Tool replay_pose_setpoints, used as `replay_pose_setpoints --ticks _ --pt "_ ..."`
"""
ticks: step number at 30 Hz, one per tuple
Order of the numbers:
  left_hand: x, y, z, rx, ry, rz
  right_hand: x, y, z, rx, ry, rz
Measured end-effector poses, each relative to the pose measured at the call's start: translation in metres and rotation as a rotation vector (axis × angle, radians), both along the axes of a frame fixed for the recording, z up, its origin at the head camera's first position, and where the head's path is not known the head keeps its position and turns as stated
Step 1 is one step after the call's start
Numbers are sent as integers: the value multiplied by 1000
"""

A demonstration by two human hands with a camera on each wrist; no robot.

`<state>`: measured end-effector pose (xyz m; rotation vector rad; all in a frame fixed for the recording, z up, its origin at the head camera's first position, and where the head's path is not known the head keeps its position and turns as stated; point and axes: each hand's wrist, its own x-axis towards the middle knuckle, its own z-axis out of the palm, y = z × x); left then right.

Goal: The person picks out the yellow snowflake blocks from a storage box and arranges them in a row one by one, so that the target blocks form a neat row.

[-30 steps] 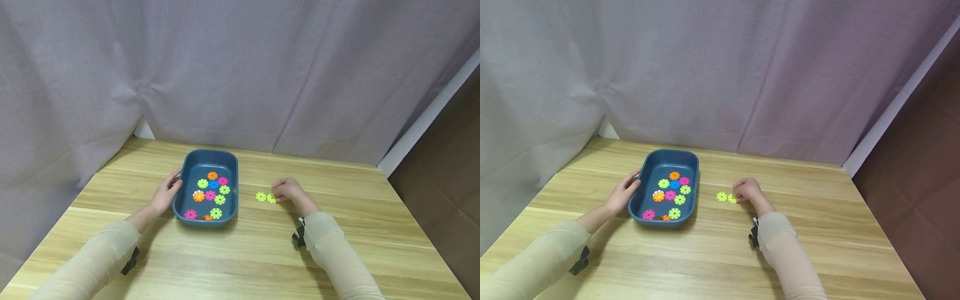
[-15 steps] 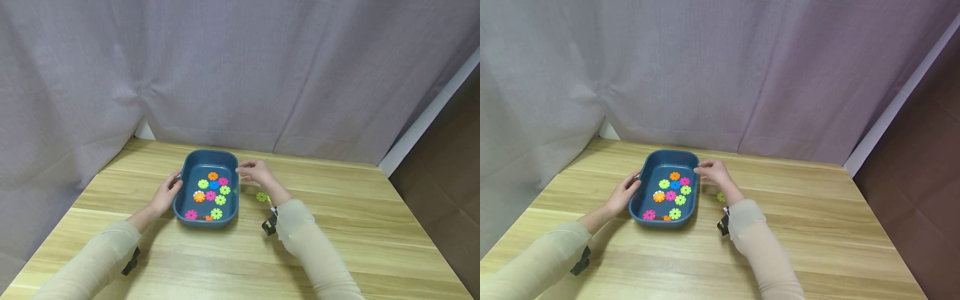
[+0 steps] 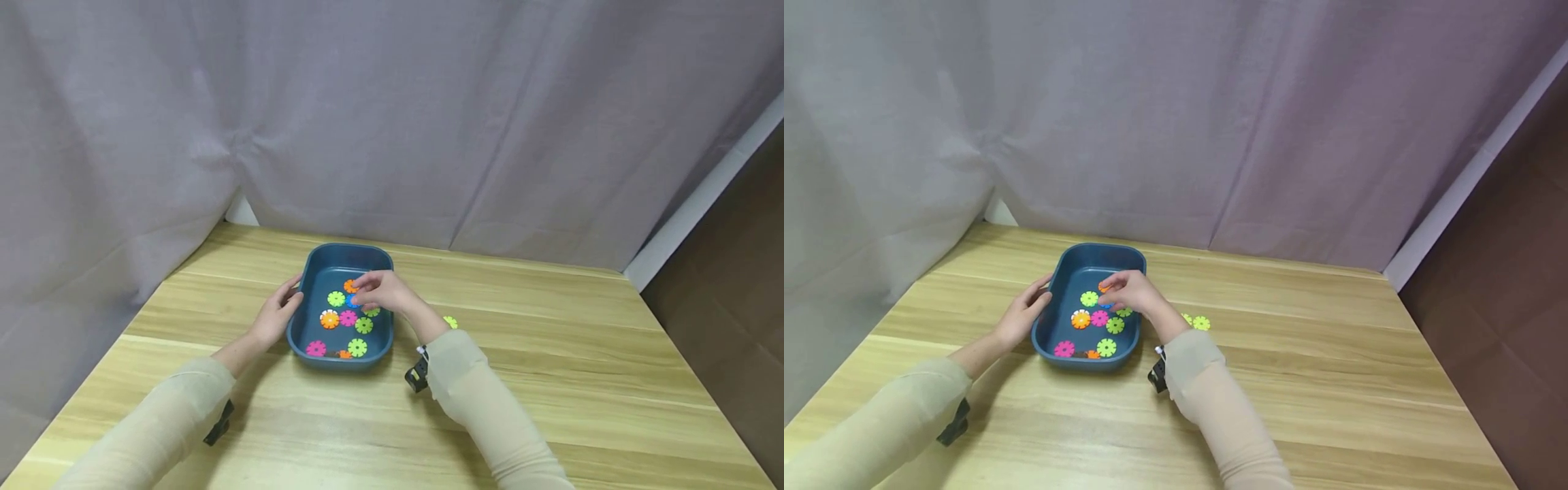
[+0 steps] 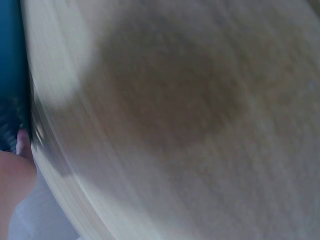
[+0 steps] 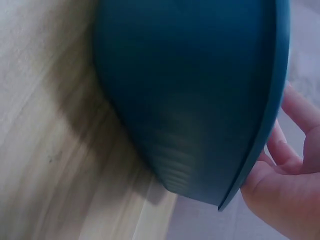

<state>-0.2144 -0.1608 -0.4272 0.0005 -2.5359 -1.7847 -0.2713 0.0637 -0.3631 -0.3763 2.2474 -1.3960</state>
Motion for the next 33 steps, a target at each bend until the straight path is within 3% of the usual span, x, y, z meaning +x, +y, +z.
replay_pose_setpoints --ticks 8,18,23,28,33 --pt "-1 0 1 2 15 -8 -1 -19 -7 -41 3 -51" --pt "2 1 -3 5 25 22 0 -45 -27 6 -1 -190" --pt "1 0 -2 -6 23 14 -2 -50 -30 -25 -44 -251" --pt "2 -1 -1 -11 15 15 -4 -52 -32 -32 -71 -265" --pt "3 1 2 3 18 19 -8 -51 -31 31 -53 -223"
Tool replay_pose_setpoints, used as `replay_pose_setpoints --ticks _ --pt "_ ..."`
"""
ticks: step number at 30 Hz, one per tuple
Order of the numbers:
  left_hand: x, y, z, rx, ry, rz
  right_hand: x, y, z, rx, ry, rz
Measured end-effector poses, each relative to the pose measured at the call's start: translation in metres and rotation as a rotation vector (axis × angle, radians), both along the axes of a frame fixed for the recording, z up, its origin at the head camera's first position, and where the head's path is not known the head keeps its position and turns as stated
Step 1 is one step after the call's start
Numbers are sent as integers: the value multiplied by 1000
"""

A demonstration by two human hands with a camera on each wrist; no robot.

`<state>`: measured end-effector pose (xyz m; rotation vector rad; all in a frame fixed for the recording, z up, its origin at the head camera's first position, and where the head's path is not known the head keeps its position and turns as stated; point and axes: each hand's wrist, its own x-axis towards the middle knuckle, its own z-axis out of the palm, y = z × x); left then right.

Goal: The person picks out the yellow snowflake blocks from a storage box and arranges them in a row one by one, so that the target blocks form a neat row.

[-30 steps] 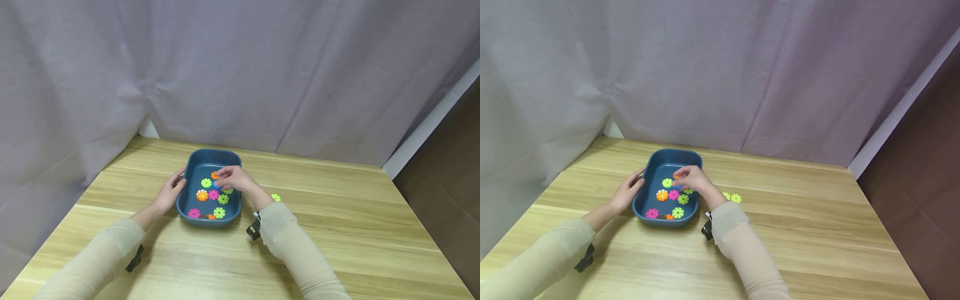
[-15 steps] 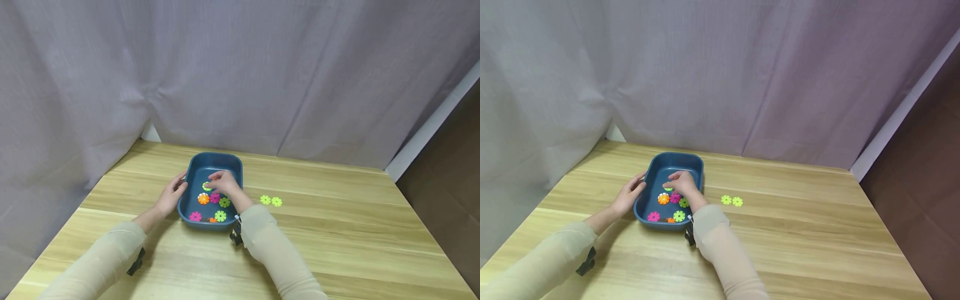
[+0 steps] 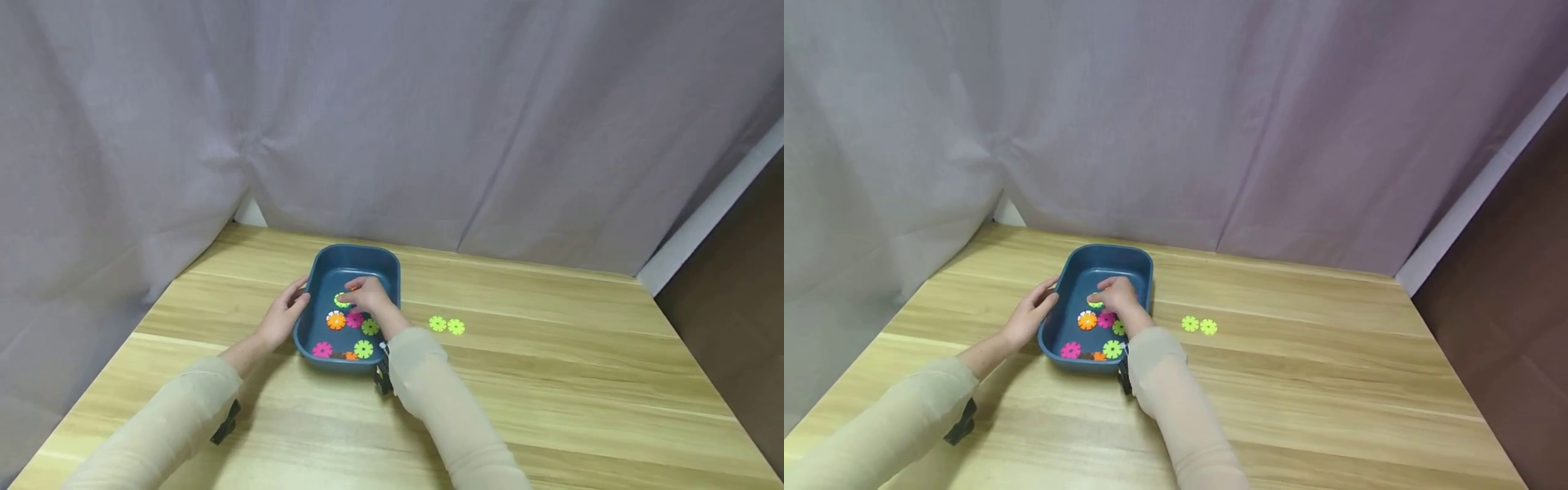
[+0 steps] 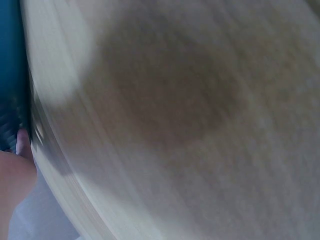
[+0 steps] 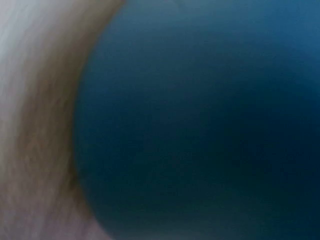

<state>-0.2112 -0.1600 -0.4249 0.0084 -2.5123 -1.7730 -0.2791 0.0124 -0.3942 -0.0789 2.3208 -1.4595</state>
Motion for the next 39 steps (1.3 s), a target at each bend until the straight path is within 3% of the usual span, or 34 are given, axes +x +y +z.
replay_pose_setpoints --ticks 6,11,15,21,31,39 --pt "3 3 9 7 -7 -21 -1 5 2 161 77 136" --pt "3 4 9 6 -11 -13 1 5 3 337 171 276" --pt "3 6 8 10 -13 -8 4 4 3 401 213 322" --pt "4 6 9 -1 -11 -6 9 3 0 448 267 314" --pt "9 6 10 -2 -40 -19 13 3 -1 478 272 279" --pt "8 7 8 6 -34 -12 13 5 0 388 232 206"
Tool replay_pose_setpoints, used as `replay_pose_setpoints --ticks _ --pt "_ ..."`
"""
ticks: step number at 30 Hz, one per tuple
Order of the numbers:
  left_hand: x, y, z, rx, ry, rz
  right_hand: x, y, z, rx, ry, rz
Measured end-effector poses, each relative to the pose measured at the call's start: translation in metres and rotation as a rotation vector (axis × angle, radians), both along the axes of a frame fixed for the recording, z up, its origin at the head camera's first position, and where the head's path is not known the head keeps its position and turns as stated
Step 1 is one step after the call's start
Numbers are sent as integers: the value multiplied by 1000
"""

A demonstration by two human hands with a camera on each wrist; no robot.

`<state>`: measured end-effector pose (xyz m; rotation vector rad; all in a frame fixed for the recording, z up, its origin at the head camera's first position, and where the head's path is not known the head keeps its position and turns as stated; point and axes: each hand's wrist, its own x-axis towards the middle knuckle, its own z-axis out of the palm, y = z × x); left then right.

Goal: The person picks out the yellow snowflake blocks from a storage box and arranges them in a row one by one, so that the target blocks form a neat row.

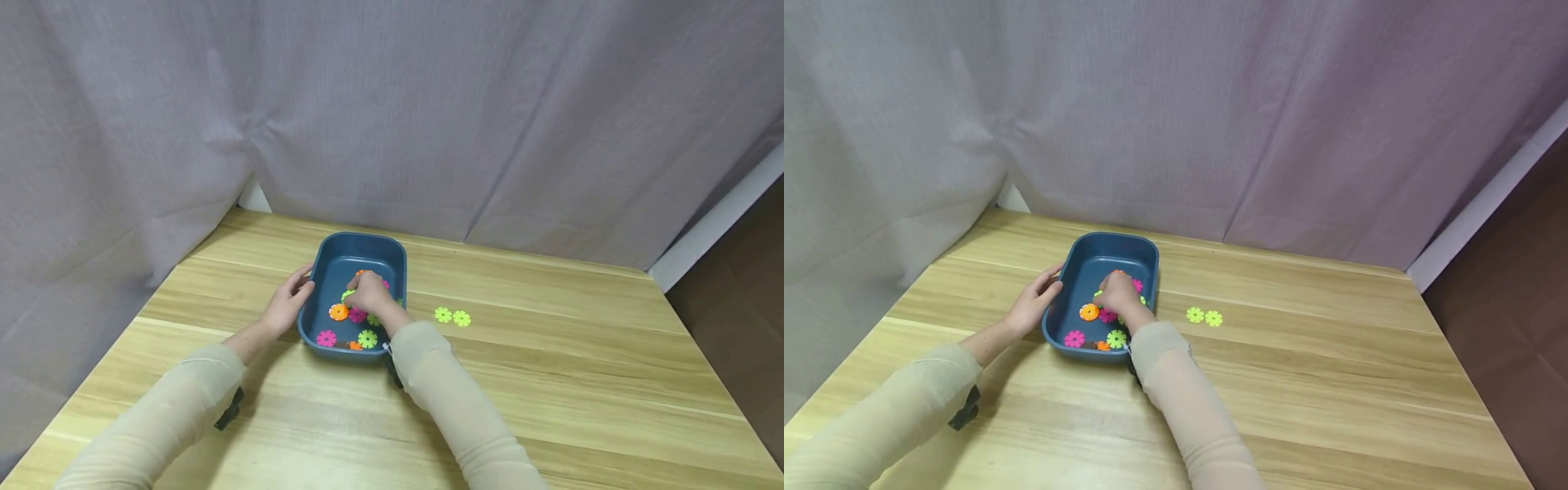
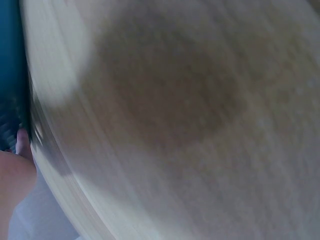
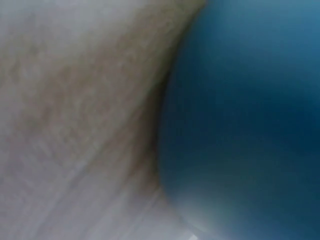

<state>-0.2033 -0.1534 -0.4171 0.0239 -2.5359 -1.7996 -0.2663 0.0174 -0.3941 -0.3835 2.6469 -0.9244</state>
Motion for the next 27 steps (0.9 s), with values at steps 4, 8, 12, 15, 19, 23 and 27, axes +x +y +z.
replay_pose_setpoints --ticks 4,8,12,15,19,23,27 --pt "-1 0 -1 0 6 -5 1 2 2 -60 -28 -14" --pt "0 1 -1 4 -1 -16 0 5 3 -113 -38 -26" --pt "1 2 1 13 -17 -24 0 9 7 -155 -44 -20" --pt "6 4 11 31 -36 -29 0 12 13 -162 -40 -11" --pt "15 9 28 38 -57 -35 0 17 18 -155 -26 -9" --pt "11 6 19 31 -39 -35 -1 25 21 -168 -15 -13" --pt "0 0 -1 4 -3 -20 -3 36 27 -196 -7 -20"
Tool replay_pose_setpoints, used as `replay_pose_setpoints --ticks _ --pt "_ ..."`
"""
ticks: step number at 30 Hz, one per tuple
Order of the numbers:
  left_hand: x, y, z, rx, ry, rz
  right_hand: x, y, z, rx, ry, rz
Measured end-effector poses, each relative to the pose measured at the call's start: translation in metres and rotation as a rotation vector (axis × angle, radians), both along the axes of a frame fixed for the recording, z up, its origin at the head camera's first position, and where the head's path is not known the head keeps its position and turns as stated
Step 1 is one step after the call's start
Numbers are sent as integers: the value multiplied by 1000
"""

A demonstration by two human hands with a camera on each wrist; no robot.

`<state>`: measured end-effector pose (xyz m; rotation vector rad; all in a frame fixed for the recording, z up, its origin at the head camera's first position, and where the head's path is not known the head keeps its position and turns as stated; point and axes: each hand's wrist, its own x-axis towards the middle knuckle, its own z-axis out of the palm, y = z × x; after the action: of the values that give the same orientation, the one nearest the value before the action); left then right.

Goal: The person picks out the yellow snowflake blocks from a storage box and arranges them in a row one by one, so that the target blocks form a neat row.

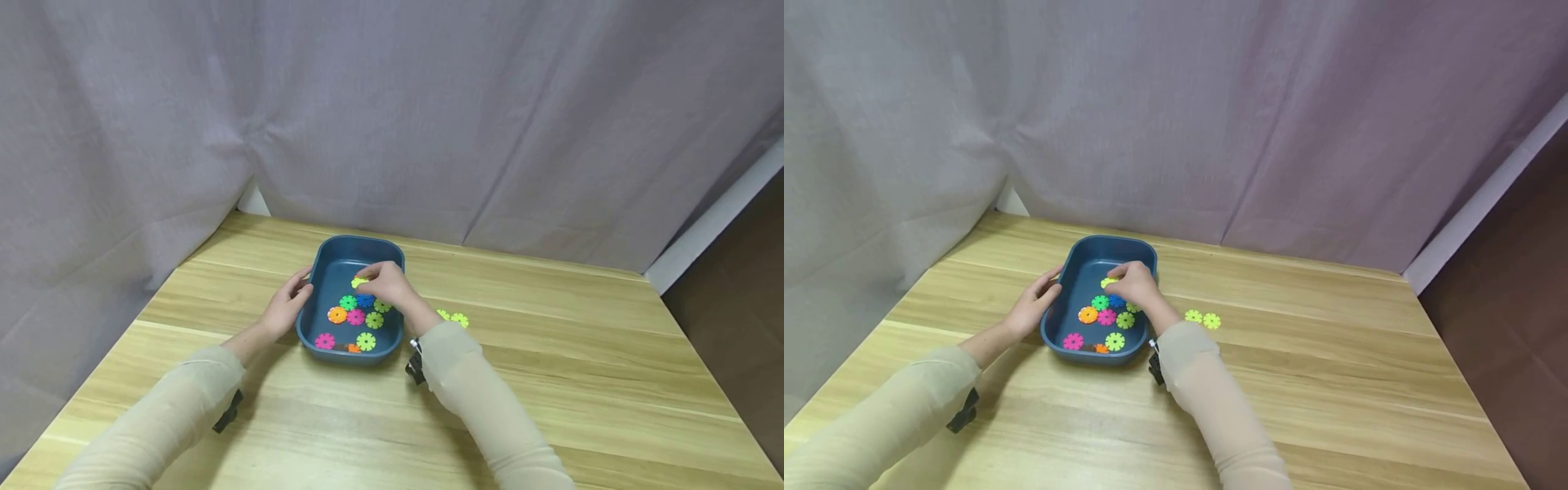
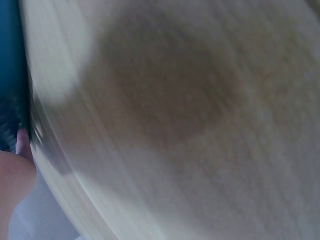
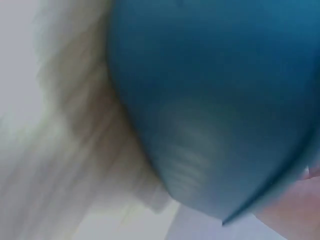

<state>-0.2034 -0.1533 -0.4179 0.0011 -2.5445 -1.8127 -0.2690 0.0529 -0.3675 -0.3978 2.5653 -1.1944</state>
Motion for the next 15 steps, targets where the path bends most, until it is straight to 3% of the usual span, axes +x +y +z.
replay_pose_setpoints --ticks 15 --pt "-5 -1 -3 -9 30 21 -1 56 17 -3 60 -41"
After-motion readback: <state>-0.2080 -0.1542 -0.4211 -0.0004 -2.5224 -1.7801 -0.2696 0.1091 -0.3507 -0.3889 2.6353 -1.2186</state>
